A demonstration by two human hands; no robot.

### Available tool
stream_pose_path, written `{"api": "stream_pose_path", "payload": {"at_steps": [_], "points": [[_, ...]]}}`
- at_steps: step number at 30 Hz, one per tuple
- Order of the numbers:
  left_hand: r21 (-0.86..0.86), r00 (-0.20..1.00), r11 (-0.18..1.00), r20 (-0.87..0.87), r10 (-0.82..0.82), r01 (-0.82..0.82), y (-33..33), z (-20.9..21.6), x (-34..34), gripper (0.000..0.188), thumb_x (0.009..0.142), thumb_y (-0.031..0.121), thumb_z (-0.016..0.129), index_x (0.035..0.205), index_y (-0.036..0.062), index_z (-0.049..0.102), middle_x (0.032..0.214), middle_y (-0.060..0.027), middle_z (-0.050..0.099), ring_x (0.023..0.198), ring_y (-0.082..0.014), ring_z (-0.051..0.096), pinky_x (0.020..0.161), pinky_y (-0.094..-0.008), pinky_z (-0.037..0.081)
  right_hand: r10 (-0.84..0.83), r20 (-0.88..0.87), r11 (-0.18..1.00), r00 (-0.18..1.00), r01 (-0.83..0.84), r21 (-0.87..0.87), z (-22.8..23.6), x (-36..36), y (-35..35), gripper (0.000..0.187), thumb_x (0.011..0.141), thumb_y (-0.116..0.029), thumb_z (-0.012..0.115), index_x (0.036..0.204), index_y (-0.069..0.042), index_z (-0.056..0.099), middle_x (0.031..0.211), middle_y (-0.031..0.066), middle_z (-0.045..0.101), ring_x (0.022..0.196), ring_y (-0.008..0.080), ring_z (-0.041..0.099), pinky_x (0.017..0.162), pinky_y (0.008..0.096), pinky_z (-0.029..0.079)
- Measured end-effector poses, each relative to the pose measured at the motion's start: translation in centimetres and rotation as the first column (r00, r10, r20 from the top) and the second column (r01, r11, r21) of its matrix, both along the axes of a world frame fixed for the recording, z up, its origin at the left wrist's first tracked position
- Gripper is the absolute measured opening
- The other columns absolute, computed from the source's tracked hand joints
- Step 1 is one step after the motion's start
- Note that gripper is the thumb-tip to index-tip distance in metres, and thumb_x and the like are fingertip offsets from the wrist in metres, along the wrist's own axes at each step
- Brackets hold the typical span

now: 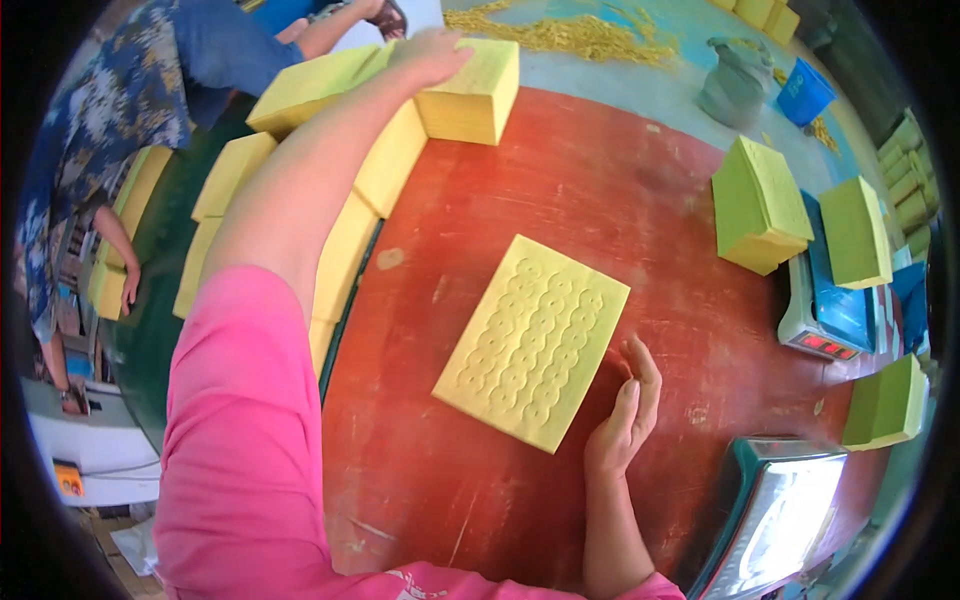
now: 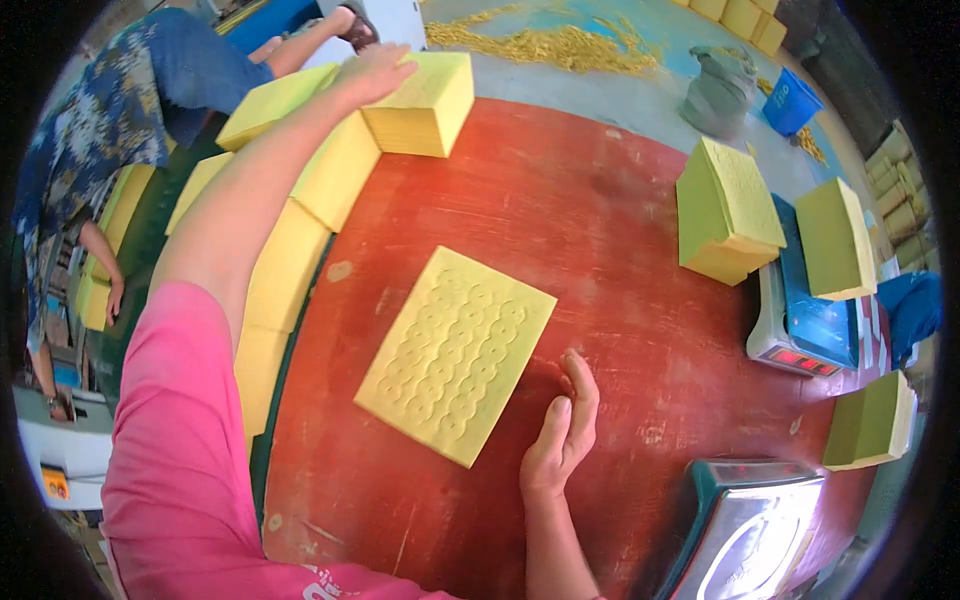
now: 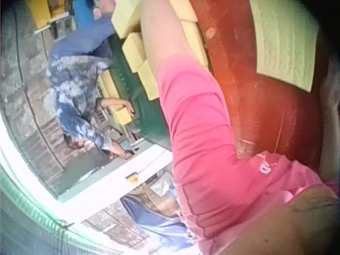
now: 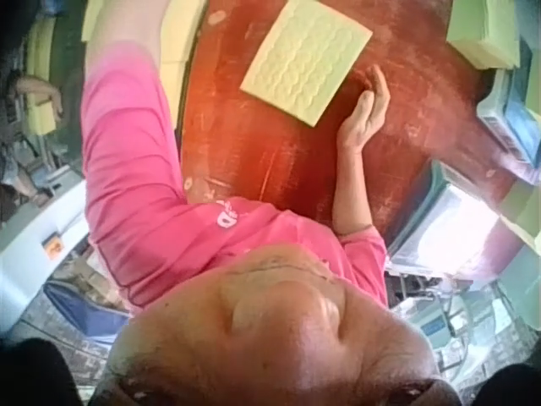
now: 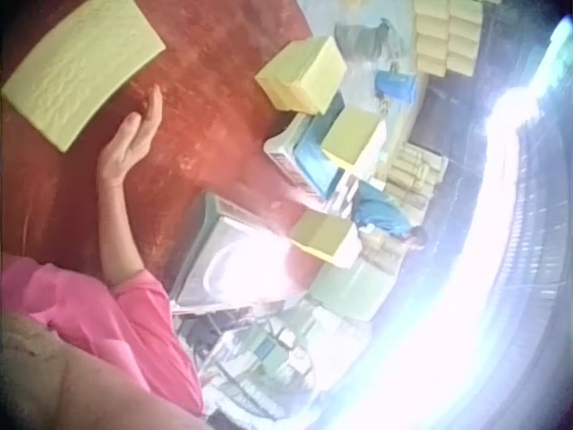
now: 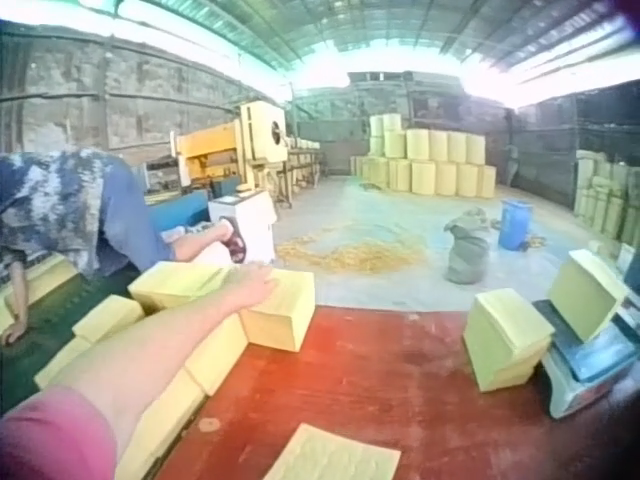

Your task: The recorder weighs stacks of yellow paper blocks on a digital scale and stacks them on a table.

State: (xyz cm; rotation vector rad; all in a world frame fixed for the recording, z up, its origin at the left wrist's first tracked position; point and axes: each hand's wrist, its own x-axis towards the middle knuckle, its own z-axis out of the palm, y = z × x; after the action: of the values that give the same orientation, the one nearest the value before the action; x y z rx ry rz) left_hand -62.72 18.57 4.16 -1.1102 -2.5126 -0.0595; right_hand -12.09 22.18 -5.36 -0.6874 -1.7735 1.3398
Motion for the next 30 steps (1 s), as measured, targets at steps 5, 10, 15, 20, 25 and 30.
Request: {"api": "stream_pose_path", "payload": {"at_steps": [5,10,15,20,25,30], "points": [[-0.175,0.953,0.974,-0.239,-0.185,0.145,3.2,-4.1,-7.9,0.047,0.099,0.037,0.037,0.129,0.0052,0.054,0.134,-0.0163,0.054,0.123,-0.0332,0.050,0.104,-0.0474,0.038,0.069,0.021,0.998,0.997,-0.069,0.006,-0.3,0.1,0.0,0.051,0.101,-0.032,0.040,0.132,0.007,0.047,0.131,0.0185,0.054,0.119,0.0267,0.053,0.103,0.0407,0.040],[-0.137,0.956,0.947,0.036,-0.290,0.292,5.4,-2.9,1.0,0.031,0.091,0.024,0.045,0.095,0.0008,0.066,0.102,-0.0227,0.066,0.097,-0.0394,0.063,0.080,-0.0491,0.049,0.012,-0.045,1.000,0.999,-0.012,-0.006,-1.2,0.2,0.3,0.055,0.101,-0.034,0.042,0.136,0.008,0.042,0.134,0.0203,0.051,0.122,0.0273,0.050,0.106,0.0419,0.037],[-0.293,0.956,0.915,-0.017,-0.294,0.276,2.0,-3.1,6.7,0.035,0.099,0.030,0.037,0.123,0.0145,0.056,0.132,-0.0080,0.053,0.127,-0.0278,0.047,0.098,-0.0520,0.043,0.164,-0.052,0.889,0.985,-0.125,0.440,7.1,-0.5,-1.8,0.046,0.097,-0.027,0.048,0.131,0.005,0.049,0.138,0.0225,0.048,0.134,0.0376,0.041,0.112,0.0519,0.028],[0.113,0.964,0.981,0.195,-0.180,0.161,-0.5,-4.0,13.0,0.047,0.098,0.038,0.036,0.129,0.0058,0.050,0.133,-0.0167,0.051,0.130,-0.0312,0.043,0.107,-0.0487,0.034,0.069,0.534,0.476,0.843,-0.498,0.725,12.1,-8.2,-3.4,0.036,0.089,-0.031,0.062,0.119,-0.011,0.064,0.135,0.0161,0.052,0.132,0.0390,0.041,0.110,0.0544,0.028],[0.188,0.984,0.980,0.150,-0.092,0.063,-7.1,-4.6,18.8,0.045,0.098,0.035,0.037,0.130,0.0056,0.051,0.128,-0.0153,0.055,0.127,-0.0309,0.045,0.106,-0.0477,0.034,0.077,0.615,0.418,0.785,-0.586,0.694,8.9,-4.3,-4.7,0.033,0.090,-0.033,0.060,0.117,-0.016,0.066,0.139,0.0135,0.050,0.133,0.0351,0.041,0.110,0.0532,0.027],[0.100,0.979,0.988,0.160,-0.130,0.115,-15.8,-2.4,29.9,0.034,0.089,0.025,0.046,0.106,0.0034,0.065,0.111,-0.0134,0.061,0.112,-0.0321,0.053,0.098,-0.0492,0.040,0.138,0.651,0.454,0.747,-0.631,0.629,9.9,5.9,-6.7,0.033,0.089,-0.029,0.060,0.118,-0.016,0.066,0.144,0.0139,0.047,0.136,0.0356,0.038,0.113,0.0513,0.025]]}}
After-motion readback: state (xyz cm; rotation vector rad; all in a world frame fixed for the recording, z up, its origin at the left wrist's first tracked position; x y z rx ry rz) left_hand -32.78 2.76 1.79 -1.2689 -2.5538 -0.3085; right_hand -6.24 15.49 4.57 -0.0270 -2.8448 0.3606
